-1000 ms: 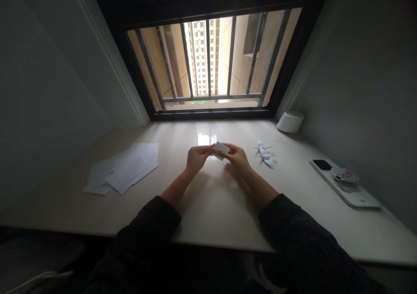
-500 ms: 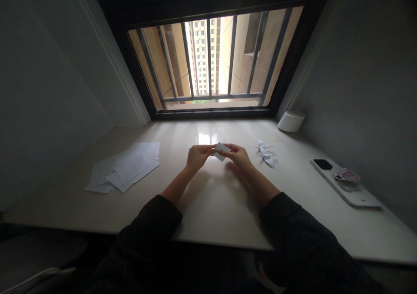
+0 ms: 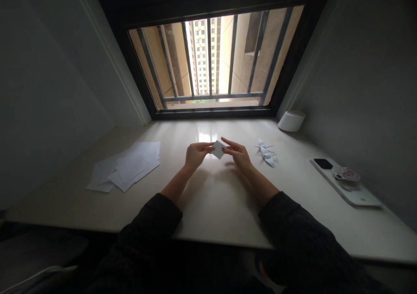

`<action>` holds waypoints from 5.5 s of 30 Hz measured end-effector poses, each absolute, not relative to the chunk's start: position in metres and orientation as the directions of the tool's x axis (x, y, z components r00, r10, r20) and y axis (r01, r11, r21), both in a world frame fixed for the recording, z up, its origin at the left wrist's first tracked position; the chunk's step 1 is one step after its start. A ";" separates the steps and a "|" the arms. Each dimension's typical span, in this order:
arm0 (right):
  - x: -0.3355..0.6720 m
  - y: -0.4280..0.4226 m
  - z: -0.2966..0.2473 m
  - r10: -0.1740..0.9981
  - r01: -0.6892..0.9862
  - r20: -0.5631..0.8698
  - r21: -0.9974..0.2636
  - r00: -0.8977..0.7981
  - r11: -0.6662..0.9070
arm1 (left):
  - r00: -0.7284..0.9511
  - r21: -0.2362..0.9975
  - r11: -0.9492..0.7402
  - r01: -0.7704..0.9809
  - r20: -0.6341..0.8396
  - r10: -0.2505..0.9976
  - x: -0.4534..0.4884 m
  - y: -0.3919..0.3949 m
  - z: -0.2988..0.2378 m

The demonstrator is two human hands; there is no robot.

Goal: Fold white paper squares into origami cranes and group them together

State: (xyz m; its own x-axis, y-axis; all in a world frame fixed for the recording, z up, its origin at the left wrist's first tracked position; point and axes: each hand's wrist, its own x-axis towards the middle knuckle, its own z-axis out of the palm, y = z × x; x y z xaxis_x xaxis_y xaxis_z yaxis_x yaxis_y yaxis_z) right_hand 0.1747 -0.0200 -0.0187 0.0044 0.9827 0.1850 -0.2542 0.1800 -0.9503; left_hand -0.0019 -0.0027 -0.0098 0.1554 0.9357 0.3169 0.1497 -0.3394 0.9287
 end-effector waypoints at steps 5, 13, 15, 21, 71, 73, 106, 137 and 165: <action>0.177 -0.018 -0.022 0.981 -0.255 0.190 -0.951 -0.031 0.176 | 0.153 0.944 -0.304 0.127 0.284 0.946 -0.001 -0.004 -0.009; 0.174 -0.019 -0.021 0.987 -0.179 0.130 -0.973 0.098 0.146 | 0.035 0.978 -0.203 0.039 0.202 0.979 0.000 -0.005 -0.004; 0.172 -0.022 -0.019 0.986 -0.090 0.134 -0.986 0.095 0.143 | 0.049 0.975 -0.219 0.033 0.217 0.975 0.002 -0.007 -0.004; 0.173 -0.024 -0.021 0.979 0.010 0.133 -0.991 0.152 0.133 | 0.098 0.974 -0.221 0.038 0.217 0.971 0.009 -0.010 -0.007; 0.168 -0.029 -0.010 0.981 0.079 0.182 -0.981 0.069 0.177 | 0.083 0.895 -0.285 0.343 0.273 0.958 0.015 -0.017 -0.016; 0.168 -0.031 -0.009 0.987 0.066 0.146 -0.988 0.062 0.142 | 0.095 0.912 -0.274 0.305 0.258 0.962 0.015 -0.017 -0.016; 0.172 -0.020 -0.027 0.961 0.239 0.268 -0.940 0.070 0.244 | -0.008 0.991 -0.096 0.089 0.097 0.995 0.014 -0.019 -0.004; 0.158 -0.028 -0.021 0.973 0.015 0.220 -0.975 -0.070 0.222 | -0.059 0.999 -0.032 -0.030 0.030 0.998 0.009 -0.020 0.006; 0.166 -0.017 -0.033 0.955 0.098 0.261 -0.963 0.138 0.249 | 0.088 0.928 -0.245 0.281 0.229 0.969 0.003 -0.011 -0.006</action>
